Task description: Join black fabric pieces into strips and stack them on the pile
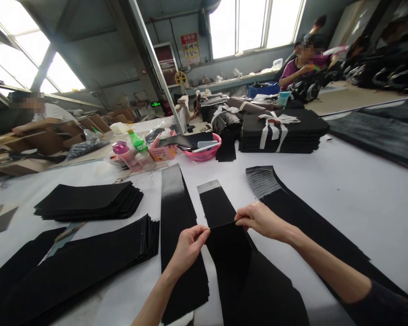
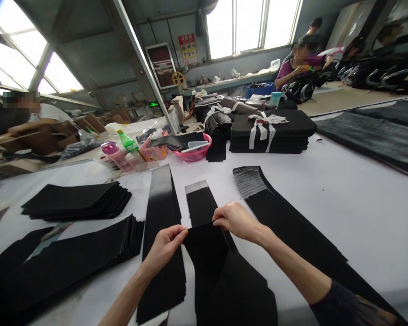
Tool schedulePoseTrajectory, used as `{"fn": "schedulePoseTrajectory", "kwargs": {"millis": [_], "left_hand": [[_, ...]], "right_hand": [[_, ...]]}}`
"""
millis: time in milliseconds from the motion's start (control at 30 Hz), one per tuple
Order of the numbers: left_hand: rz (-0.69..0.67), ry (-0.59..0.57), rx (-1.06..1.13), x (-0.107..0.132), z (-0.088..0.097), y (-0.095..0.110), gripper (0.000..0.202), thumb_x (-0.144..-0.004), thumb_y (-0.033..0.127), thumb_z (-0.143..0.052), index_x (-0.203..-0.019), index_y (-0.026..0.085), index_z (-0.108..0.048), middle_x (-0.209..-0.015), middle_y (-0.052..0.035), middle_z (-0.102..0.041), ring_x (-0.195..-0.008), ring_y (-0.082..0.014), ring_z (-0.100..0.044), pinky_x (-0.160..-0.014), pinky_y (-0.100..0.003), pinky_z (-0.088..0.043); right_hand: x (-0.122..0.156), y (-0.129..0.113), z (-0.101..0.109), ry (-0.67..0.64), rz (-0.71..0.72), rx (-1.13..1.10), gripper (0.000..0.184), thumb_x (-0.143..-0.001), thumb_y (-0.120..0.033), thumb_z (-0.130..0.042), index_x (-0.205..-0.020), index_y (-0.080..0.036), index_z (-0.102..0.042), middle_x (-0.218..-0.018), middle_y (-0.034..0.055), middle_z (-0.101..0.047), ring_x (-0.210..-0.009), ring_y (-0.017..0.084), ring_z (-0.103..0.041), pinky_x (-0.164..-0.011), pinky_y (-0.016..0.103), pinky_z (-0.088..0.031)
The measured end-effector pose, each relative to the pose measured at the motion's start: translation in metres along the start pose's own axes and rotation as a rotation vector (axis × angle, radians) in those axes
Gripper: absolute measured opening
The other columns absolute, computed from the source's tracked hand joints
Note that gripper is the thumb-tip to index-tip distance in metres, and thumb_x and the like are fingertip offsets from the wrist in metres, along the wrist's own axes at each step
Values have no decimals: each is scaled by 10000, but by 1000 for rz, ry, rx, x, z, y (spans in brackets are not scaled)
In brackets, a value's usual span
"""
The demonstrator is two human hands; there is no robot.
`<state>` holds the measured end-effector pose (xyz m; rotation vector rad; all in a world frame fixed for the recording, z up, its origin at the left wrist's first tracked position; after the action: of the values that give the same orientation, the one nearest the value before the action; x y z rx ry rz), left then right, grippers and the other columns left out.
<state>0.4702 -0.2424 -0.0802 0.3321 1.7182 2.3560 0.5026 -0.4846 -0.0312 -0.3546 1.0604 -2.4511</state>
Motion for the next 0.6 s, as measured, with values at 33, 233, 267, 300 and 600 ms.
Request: {"fn": "schedulePoseTrajectory", "kwargs": {"millis": [33, 233, 267, 300, 600], "left_hand": [[1, -6, 11, 1, 0, 0, 338, -900, 432, -542, -809, 127, -660, -675, 1, -541, -636, -115, -441, -599, -219, -350], [24, -52, 103, 7, 1, 0, 335, -903, 428, -541, -979, 134, -683, -800, -38, -635, -712, -148, -521, -658, -241, -407], [28, -47, 112, 8, 1, -2, 335, -906, 427, -538, -987, 137, -683, -807, -38, -639, -718, -150, -528, -660, -242, -409], [31, -43, 119, 8, 1, -3, 333, -909, 426, -534, -992, 140, -683, -812, -38, -641, -723, -151, -531, -662, -243, -409], [-15, -9, 71, 11, -4, 5, 323, -907, 417, -541, -980, 139, -687, -772, -30, -632, -695, -144, -523, -629, -238, -390]], "right_hand": [[1, 1, -1, 6, -11, -42, 145, -821, -233, -570, -757, -211, -698, -624, -24, -659, -589, 129, -613, -602, 226, -439], [3, 19, -6, -43, -165, -401, 154, -803, -241, -556, -823, -159, -684, -694, 12, -690, -652, 148, -663, -619, 245, -515], [3, 22, -6, -51, -199, -458, 168, -809, -252, -553, -854, -148, -677, -732, 26, -702, -676, 154, -675, -636, 254, -528], [3, 24, -5, -47, -212, -489, 189, -820, -265, -546, -889, -141, -671, -774, 39, -713, -704, 160, -684, -658, 265, -536], [-7, -17, -14, 18, 76, 183, 200, -902, -361, -550, -970, -272, -716, -952, 11, -727, -894, 197, -656, -777, 278, -459]]}}
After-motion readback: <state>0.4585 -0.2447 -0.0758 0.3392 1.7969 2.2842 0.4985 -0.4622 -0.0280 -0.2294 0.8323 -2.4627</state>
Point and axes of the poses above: each hand's wrist, its own x-axis away from the middle knuckle, its own z-axis out of the back of the hand, y = z × x, the point moved 2 cm from there along -x, towards the middle knuckle
